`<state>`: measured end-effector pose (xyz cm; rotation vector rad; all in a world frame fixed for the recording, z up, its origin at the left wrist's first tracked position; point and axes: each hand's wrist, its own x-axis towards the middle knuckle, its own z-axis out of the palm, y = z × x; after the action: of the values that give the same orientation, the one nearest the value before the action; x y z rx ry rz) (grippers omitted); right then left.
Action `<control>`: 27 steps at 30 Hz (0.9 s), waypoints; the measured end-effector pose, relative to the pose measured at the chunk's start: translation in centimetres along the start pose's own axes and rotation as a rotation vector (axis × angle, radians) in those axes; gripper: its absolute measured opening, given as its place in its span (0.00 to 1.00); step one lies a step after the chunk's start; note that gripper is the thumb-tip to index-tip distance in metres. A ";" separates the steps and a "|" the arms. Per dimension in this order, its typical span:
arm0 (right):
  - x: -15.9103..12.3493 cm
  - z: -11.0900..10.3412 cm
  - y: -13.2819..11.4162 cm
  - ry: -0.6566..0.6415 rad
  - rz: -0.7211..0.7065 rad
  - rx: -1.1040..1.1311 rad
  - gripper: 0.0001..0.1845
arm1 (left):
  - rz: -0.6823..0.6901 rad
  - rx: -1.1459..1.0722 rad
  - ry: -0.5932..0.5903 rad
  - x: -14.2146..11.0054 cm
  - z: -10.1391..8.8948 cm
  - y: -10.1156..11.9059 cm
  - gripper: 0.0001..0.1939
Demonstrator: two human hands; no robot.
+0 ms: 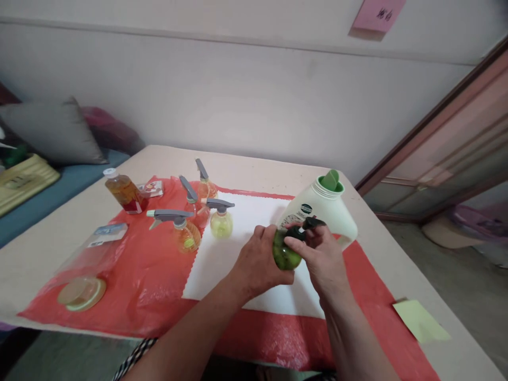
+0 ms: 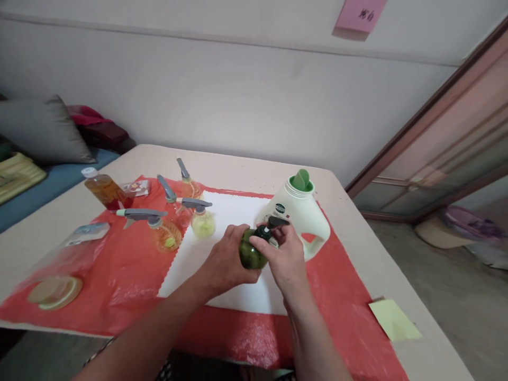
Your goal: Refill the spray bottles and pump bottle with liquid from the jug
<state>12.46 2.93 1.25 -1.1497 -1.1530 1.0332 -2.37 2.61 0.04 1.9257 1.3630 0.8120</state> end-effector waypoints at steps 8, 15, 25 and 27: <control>-0.6 0.3 -0.4 -0.110 0.064 0.227 0.20 | -0.006 -0.063 0.002 -0.6 -0.3 0.5 0.37; -0.6 0.2 -0.1 -0.101 -0.013 0.150 0.28 | 0.029 -0.079 -0.005 -0.6 -0.5 0.5 0.39; -0.5 0.4 0.3 -0.074 0.001 0.125 0.25 | -0.009 -0.075 -0.037 -0.7 -0.8 0.7 0.38; -0.5 0.2 0.0 -0.127 0.014 0.180 0.25 | -0.031 -0.076 -0.042 -0.7 -0.8 0.8 0.38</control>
<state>12.22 2.46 1.22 -0.9625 -1.1271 1.2089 -2.79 1.90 1.07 1.8491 1.3156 0.7925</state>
